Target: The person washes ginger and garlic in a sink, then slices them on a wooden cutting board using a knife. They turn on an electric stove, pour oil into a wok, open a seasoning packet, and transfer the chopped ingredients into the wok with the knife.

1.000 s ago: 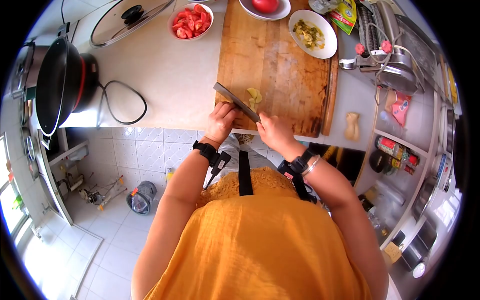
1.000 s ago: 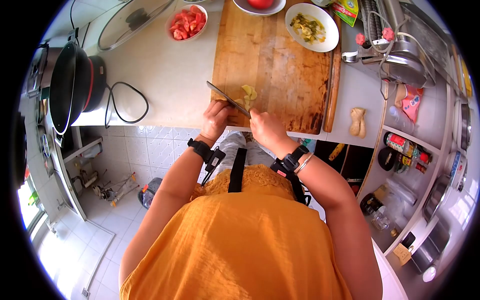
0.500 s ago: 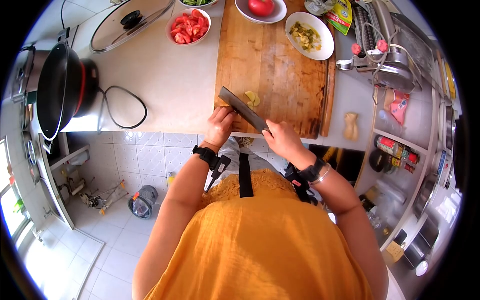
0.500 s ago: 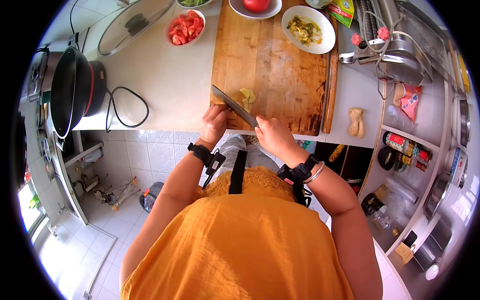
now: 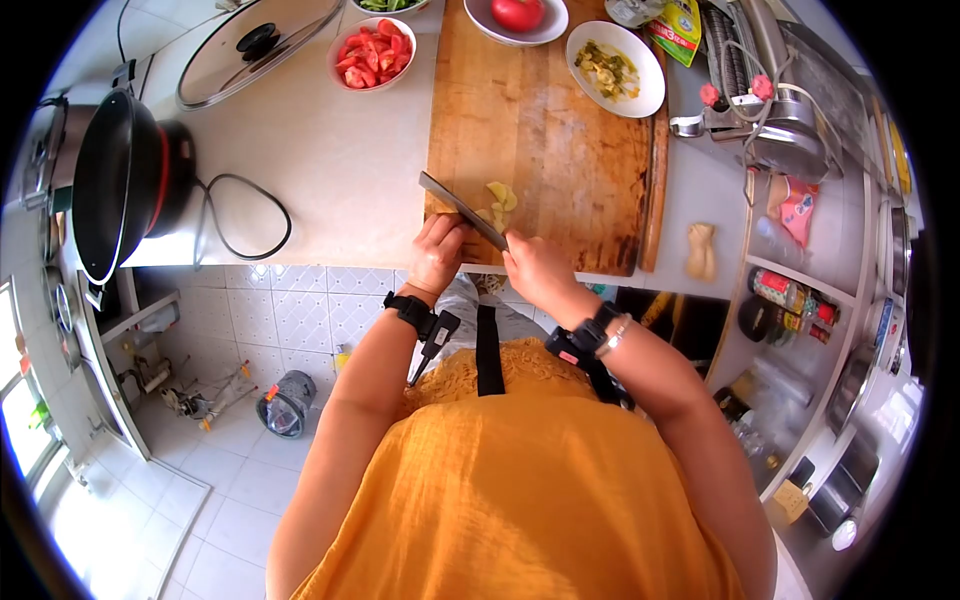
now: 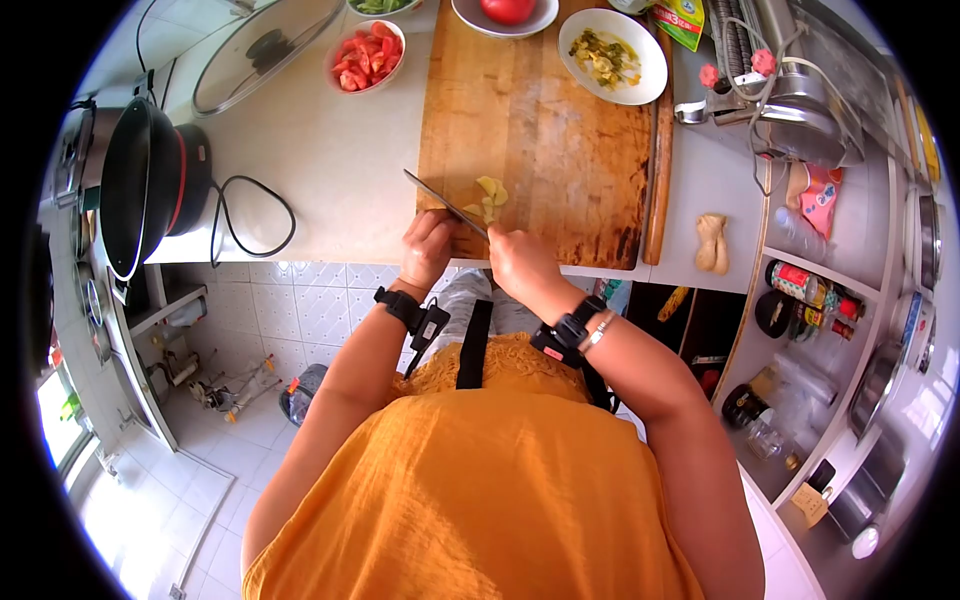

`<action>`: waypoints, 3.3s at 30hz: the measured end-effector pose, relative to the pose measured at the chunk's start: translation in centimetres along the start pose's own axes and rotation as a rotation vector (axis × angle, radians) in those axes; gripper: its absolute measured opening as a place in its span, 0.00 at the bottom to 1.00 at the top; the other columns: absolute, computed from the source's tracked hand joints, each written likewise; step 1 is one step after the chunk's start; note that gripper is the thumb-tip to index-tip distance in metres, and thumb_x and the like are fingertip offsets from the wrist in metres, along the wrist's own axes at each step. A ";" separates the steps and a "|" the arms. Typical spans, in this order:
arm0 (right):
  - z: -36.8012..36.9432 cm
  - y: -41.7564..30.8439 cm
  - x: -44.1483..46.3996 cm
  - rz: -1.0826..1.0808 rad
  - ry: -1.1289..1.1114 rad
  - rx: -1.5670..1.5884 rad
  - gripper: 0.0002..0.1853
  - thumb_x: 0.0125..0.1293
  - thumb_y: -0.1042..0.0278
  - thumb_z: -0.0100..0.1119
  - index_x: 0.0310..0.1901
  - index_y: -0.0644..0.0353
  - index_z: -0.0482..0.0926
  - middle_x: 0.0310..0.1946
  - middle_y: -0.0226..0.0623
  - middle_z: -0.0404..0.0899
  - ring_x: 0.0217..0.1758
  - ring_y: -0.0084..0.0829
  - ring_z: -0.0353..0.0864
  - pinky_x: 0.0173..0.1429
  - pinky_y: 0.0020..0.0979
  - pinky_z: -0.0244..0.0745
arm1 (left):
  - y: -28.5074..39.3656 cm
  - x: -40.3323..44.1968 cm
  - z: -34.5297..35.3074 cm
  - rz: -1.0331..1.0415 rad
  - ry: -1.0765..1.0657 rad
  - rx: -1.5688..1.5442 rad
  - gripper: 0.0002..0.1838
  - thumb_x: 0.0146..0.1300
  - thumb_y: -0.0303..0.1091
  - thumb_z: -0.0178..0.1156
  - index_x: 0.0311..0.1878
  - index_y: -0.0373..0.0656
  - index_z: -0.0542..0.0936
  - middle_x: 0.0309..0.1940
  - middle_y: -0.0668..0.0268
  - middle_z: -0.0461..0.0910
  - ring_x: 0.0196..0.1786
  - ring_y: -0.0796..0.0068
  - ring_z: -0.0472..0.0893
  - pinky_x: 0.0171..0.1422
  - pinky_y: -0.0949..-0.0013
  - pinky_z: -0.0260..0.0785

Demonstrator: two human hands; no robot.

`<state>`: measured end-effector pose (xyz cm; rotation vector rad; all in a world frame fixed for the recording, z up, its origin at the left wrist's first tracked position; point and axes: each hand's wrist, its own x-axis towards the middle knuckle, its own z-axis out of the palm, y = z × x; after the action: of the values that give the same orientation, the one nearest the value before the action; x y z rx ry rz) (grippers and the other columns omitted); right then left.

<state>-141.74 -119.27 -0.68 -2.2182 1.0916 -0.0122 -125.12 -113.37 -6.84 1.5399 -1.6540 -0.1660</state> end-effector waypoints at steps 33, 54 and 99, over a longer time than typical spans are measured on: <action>-5.5 6.2 -4.0 -0.599 0.480 -0.448 0.05 0.49 0.70 0.57 0.26 0.52 0.71 0.27 0.27 0.65 0.29 0.25 0.74 0.31 0.26 0.73 | 4.3 9.5 0.7 0.136 -0.711 -0.371 0.18 0.49 0.21 0.62 0.46 0.45 0.78 0.45 0.60 0.73 0.49 0.55 0.73 0.54 0.60 0.68; -6.0 6.5 -3.7 -0.660 0.473 -0.494 0.04 0.49 0.70 0.56 0.25 0.52 0.69 0.28 0.28 0.67 0.29 0.25 0.74 0.32 0.25 0.72 | 1.4 10.6 2.6 0.337 -0.849 0.108 0.10 0.50 0.26 0.57 0.38 0.46 0.78 0.38 0.63 0.74 0.47 0.60 0.72 0.51 0.61 0.66; -4.3 13.9 -10.1 0.167 0.853 0.216 0.09 0.53 0.77 0.58 0.37 0.61 0.74 0.36 0.43 0.69 0.43 0.46 0.69 0.48 0.40 0.67 | 4.0 7.5 5.1 0.138 -0.557 -0.126 0.22 0.50 0.18 0.60 0.50 0.42 0.73 0.47 0.52 0.68 0.45 0.50 0.74 0.46 0.58 0.71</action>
<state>-159.29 -120.55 -2.40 -1.9266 1.6089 -1.0293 -130.55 -121.22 -4.03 1.3490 -2.1239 -0.6603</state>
